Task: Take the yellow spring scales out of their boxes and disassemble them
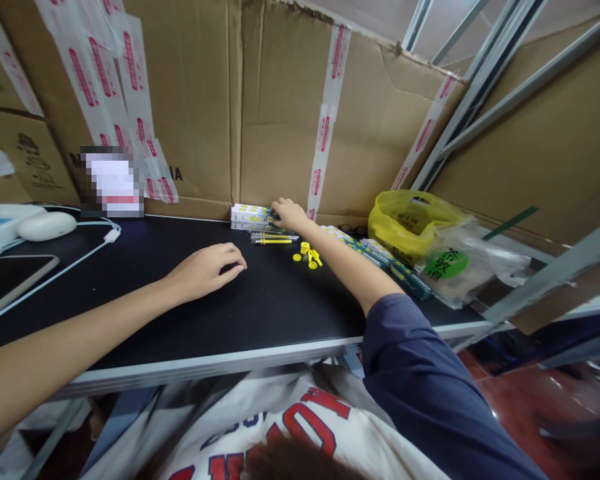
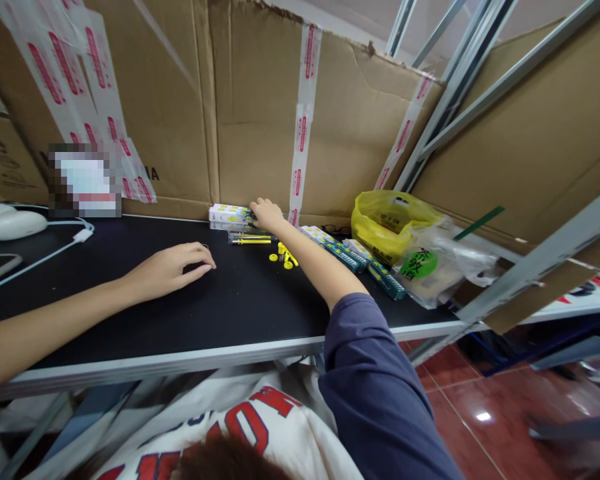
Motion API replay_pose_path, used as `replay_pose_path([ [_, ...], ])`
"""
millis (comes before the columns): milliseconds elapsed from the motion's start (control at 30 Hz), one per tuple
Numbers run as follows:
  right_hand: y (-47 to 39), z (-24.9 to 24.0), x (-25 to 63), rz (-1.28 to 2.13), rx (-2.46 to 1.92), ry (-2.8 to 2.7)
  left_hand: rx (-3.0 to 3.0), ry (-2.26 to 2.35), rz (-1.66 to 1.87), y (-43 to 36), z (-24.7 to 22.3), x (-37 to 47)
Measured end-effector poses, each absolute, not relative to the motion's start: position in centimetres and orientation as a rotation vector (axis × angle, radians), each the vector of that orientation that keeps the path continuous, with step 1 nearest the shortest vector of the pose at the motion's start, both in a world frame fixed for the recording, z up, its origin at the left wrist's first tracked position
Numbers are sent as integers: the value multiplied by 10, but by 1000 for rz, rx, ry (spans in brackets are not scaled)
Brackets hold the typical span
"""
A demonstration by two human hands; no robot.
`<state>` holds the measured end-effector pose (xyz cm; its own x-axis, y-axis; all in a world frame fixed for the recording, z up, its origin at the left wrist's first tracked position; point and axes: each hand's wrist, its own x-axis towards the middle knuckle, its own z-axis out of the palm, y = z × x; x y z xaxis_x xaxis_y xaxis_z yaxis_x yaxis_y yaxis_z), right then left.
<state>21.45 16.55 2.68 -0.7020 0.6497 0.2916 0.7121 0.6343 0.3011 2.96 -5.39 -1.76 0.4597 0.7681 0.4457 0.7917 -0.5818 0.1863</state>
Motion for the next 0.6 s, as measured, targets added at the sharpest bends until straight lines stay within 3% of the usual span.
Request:
replay_pose_path([
  [433,166,29,216,-571,-1117,-2703,-2616,-1489,-778,-55,-17,30],
  [600,138,43,219,-667,-998,-2597,-2514,-1782,-1103,-51,-21,28],
])
